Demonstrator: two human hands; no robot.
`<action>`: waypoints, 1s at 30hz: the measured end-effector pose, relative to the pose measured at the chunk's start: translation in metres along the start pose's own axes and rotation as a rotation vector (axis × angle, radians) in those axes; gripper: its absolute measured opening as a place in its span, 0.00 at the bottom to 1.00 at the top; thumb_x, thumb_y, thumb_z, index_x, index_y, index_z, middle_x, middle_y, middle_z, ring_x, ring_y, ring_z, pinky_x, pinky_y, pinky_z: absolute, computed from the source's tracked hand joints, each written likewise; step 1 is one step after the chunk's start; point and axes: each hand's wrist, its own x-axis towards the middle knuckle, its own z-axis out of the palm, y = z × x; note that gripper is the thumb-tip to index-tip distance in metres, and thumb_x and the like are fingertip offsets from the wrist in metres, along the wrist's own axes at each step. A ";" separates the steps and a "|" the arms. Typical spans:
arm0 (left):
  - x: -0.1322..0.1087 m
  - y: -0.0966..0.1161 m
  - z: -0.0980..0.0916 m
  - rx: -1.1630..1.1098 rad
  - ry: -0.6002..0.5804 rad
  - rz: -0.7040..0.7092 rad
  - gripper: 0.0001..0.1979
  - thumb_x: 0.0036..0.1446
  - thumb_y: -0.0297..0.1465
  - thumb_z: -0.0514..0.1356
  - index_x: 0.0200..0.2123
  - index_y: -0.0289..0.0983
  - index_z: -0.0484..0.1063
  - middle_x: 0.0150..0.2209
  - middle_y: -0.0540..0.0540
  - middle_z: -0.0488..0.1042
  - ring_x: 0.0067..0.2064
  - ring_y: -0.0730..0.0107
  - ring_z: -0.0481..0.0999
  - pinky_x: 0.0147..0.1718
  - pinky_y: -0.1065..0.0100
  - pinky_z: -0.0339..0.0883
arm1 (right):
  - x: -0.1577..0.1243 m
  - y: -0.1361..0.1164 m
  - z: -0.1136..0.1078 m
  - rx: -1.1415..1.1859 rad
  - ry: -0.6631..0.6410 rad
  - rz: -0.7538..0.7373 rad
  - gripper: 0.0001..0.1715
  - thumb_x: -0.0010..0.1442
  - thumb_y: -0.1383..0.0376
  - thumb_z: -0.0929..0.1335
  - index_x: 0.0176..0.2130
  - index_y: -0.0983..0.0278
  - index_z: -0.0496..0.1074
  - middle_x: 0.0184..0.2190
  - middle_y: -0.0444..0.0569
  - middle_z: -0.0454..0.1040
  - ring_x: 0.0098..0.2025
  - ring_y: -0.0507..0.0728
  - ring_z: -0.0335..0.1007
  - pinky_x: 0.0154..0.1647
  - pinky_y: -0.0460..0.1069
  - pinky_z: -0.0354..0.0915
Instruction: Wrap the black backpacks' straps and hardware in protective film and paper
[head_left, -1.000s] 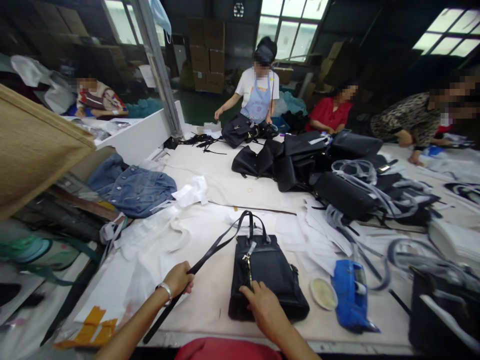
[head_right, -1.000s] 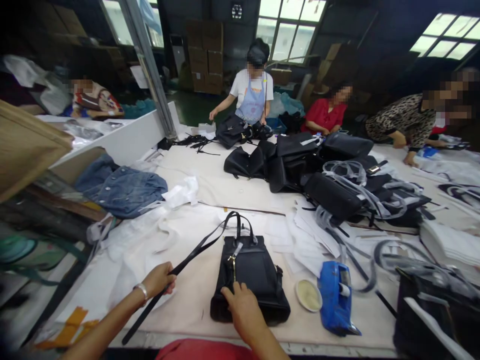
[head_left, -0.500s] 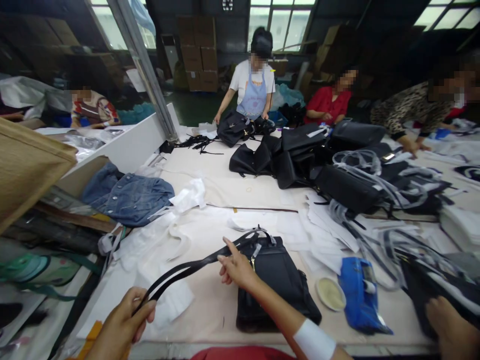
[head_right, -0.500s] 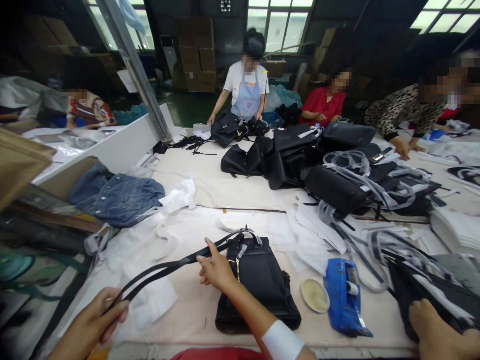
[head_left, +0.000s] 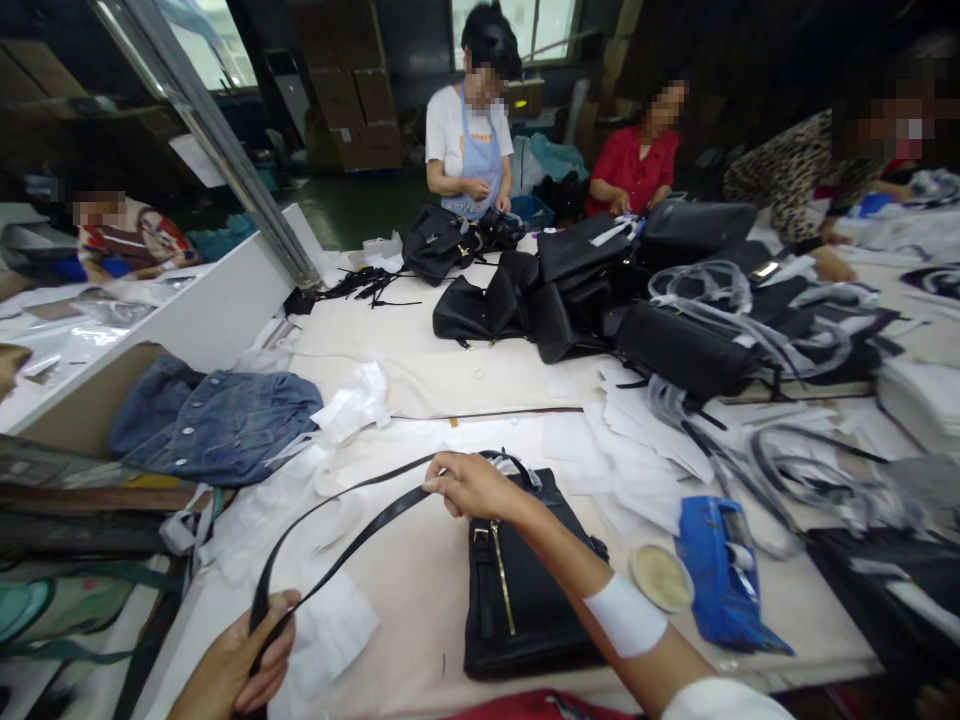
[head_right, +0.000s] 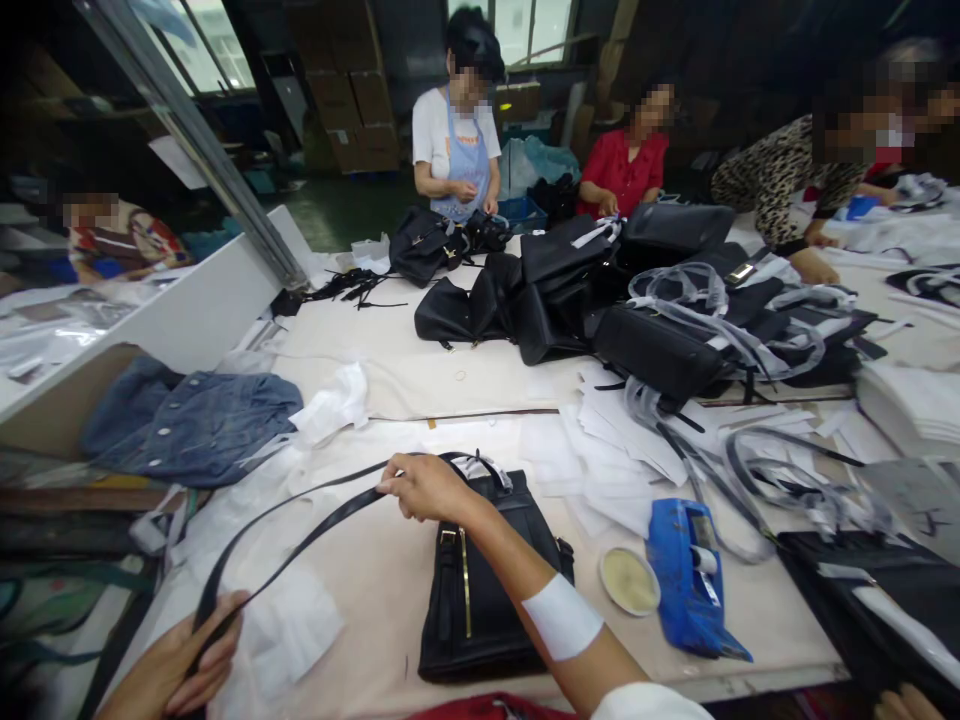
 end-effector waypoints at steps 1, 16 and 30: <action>0.007 -0.003 0.010 -0.028 -0.070 -0.006 0.29 0.38 0.53 0.63 0.36 0.37 0.68 0.17 0.58 0.58 0.12 0.85 0.47 0.11 0.75 0.43 | -0.005 0.008 -0.008 -0.061 -0.033 0.002 0.14 0.62 0.56 0.61 0.40 0.61 0.68 0.20 0.41 0.71 0.21 0.49 0.68 0.25 0.42 0.60; 0.156 -0.079 0.168 0.169 -0.241 -0.139 0.22 0.50 0.51 0.55 0.30 0.35 0.61 0.16 0.58 0.58 0.13 0.82 0.54 0.14 0.74 0.45 | -0.129 0.069 0.085 -0.447 0.006 0.107 0.38 0.56 0.51 0.66 0.62 0.53 0.50 0.61 0.52 0.57 0.60 0.64 0.55 0.58 0.57 0.56; 0.156 -0.089 0.132 0.069 -0.264 -0.141 0.12 0.56 0.35 0.57 0.34 0.30 0.67 0.30 0.37 0.77 0.29 0.67 0.78 0.31 0.66 0.72 | -0.133 0.087 0.108 -0.511 -0.072 0.148 0.30 0.61 0.53 0.61 0.60 0.53 0.55 0.52 0.51 0.67 0.52 0.61 0.64 0.50 0.56 0.63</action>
